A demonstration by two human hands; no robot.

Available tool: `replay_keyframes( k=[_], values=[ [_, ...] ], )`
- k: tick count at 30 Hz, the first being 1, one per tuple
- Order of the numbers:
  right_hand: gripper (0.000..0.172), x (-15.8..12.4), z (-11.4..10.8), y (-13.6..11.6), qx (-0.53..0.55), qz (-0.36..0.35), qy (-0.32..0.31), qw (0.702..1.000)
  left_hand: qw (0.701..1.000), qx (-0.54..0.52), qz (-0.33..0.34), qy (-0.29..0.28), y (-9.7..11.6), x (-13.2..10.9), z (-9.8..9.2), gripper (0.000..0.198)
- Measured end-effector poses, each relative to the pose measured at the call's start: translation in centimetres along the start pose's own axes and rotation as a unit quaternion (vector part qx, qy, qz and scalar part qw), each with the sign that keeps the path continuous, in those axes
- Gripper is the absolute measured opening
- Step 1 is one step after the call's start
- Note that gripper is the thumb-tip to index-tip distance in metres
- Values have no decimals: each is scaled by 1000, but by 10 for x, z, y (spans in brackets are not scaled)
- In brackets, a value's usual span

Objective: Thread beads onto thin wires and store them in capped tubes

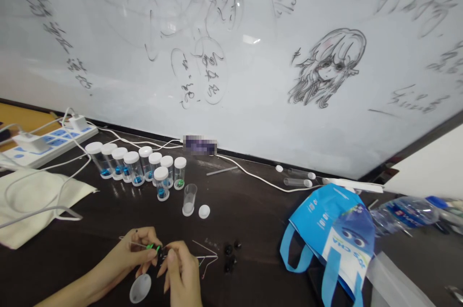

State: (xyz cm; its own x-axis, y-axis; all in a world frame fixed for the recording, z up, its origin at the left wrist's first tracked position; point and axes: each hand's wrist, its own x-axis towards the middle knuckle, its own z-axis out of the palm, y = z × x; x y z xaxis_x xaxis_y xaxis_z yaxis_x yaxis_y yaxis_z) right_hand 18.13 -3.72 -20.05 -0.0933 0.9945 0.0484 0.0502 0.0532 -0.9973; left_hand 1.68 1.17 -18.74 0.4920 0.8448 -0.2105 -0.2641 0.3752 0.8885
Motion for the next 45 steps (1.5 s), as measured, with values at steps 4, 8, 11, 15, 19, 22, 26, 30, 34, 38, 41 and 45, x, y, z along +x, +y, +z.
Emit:
replay_keyframes(
  k=[4,8,11,15,19,22,26,30,34,38,41,45],
  values=[
    [49,0,1,1,-2,-6,2,1000,1000,2,3,1,2,0,1,26],
    [50,0,0,2,-4,-1,0,1000,1000,4,7,2,3,0,1,26],
    [49,0,0,2,-5,4,-5,1000,1000,6,7,0,3,0,1,26],
    [49,0,-1,2,-4,4,-12,1000,1000,4,10,-3,3,0,1,25],
    [49,1,0,2,-10,5,-13,1000,1000,3,8,-8,2,-1,1,24],
    [50,0,0,2,-9,5,-10,1000,1000,5,9,-9,2,-1,1,24],
    [50,0,0,1,-7,7,-11,1000,1000,4,8,-3,2,-1,1,25],
    [51,0,1,4,-10,1,-9,1000,1000,1,15,-1,1,1,1,25],
    [53,1,1,8,-5,2,-7,1000,1000,-2,15,-3,0,2,1,25],
    [54,2,-1,9,-8,2,-21,1000,1000,-8,16,0,2,1,2,26],
    [53,2,-1,10,-7,-2,-24,1000,1000,-22,13,12,4,0,4,28],
    [45,1,2,10,33,-5,18,999,999,-30,10,25,6,-1,6,28]
  ],
)
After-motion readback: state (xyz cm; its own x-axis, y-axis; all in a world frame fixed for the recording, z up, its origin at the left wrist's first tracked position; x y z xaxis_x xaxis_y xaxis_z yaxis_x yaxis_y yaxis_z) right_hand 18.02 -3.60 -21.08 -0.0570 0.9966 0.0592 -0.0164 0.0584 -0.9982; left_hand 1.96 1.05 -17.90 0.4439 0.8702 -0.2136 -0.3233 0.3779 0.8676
